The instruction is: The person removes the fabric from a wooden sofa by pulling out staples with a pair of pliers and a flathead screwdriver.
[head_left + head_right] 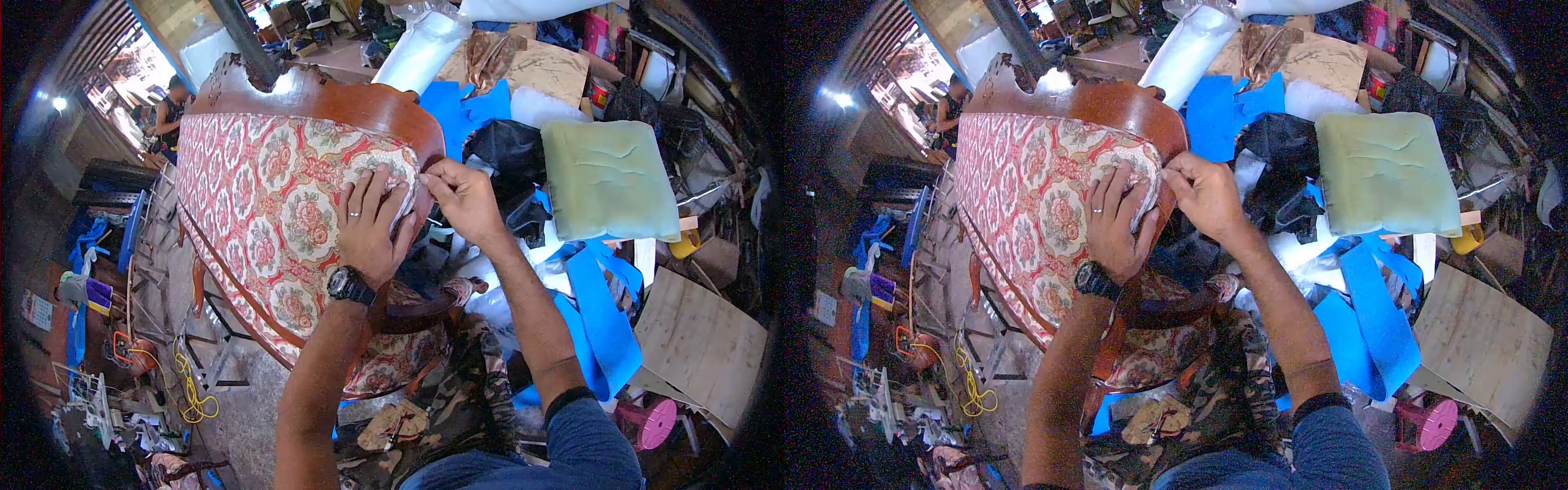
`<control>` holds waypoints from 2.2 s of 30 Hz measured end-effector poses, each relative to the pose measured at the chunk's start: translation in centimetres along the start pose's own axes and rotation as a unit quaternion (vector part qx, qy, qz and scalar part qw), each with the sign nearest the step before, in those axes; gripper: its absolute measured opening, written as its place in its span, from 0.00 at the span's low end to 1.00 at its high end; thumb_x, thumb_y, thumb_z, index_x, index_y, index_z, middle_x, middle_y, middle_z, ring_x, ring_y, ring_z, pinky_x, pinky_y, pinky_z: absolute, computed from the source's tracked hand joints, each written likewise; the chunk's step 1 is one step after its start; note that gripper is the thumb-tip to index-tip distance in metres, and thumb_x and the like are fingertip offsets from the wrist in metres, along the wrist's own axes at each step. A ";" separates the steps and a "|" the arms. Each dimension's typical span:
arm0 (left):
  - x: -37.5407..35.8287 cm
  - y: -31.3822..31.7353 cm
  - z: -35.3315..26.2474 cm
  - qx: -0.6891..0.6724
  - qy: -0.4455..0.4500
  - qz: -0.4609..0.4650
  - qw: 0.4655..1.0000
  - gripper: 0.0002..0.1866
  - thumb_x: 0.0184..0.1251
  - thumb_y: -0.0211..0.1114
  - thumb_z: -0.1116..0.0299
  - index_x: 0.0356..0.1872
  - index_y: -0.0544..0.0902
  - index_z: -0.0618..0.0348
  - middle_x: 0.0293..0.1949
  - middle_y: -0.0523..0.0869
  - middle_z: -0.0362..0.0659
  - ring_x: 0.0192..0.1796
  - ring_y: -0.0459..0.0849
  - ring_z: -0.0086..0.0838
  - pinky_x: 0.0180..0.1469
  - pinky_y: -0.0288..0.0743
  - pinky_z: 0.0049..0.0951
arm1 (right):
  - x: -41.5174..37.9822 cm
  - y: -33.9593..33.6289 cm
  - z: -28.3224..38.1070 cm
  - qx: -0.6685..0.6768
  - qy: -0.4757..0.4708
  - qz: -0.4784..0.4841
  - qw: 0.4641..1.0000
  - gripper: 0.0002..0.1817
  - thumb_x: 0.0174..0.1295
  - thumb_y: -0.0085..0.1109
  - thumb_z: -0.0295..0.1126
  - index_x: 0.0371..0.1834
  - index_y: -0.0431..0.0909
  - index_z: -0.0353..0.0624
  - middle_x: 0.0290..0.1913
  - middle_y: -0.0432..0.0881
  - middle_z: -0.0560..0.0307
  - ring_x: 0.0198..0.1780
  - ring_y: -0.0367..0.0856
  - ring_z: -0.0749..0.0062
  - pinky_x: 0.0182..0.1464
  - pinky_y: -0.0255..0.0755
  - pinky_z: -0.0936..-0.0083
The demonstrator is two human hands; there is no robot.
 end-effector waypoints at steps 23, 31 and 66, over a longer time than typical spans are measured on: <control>1.4 -3.2 -1.2 -0.039 0.022 -0.062 0.997 0.07 0.65 0.73 0.72 0.43 0.88 0.56 0.54 0.88 0.40 0.58 0.82 0.44 0.62 0.74 0.45 | -0.6 -1.4 6.0 -0.214 -0.151 0.016 0.965 0.08 0.70 0.63 0.28 0.47 0.85 0.36 0.48 0.86 0.44 0.50 0.84 0.45 0.53 0.79 0.56; -11.3 -5.4 -7.2 -0.521 -0.429 -0.055 0.736 0.05 0.76 0.66 0.74 0.42 0.86 0.66 0.55 0.83 0.54 0.60 0.81 0.40 0.66 0.72 0.39 | -14.1 0.4 10.7 -0.069 -0.135 0.123 0.981 0.08 0.69 0.64 0.25 0.47 0.86 0.32 0.58 0.86 0.45 0.66 0.82 0.48 0.69 0.75 0.57; -23.5 6.3 -15.9 -0.454 -0.270 0.061 0.847 0.18 0.77 0.64 0.63 0.25 0.76 0.62 0.25 0.75 0.54 0.31 0.77 0.54 0.37 0.70 0.49 | -16.8 -12.9 -2.1 -0.065 0.145 -0.063 0.985 0.10 0.75 0.65 0.30 0.48 0.85 0.33 0.41 0.87 0.57 0.44 0.87 0.74 0.47 0.77 0.78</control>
Point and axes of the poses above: each hand's wrist, its own x-axis towards the middle knuckle, its own y-axis out of the palm, z = x × y, the point moved 6 cm from there along x, towards the middle knuckle
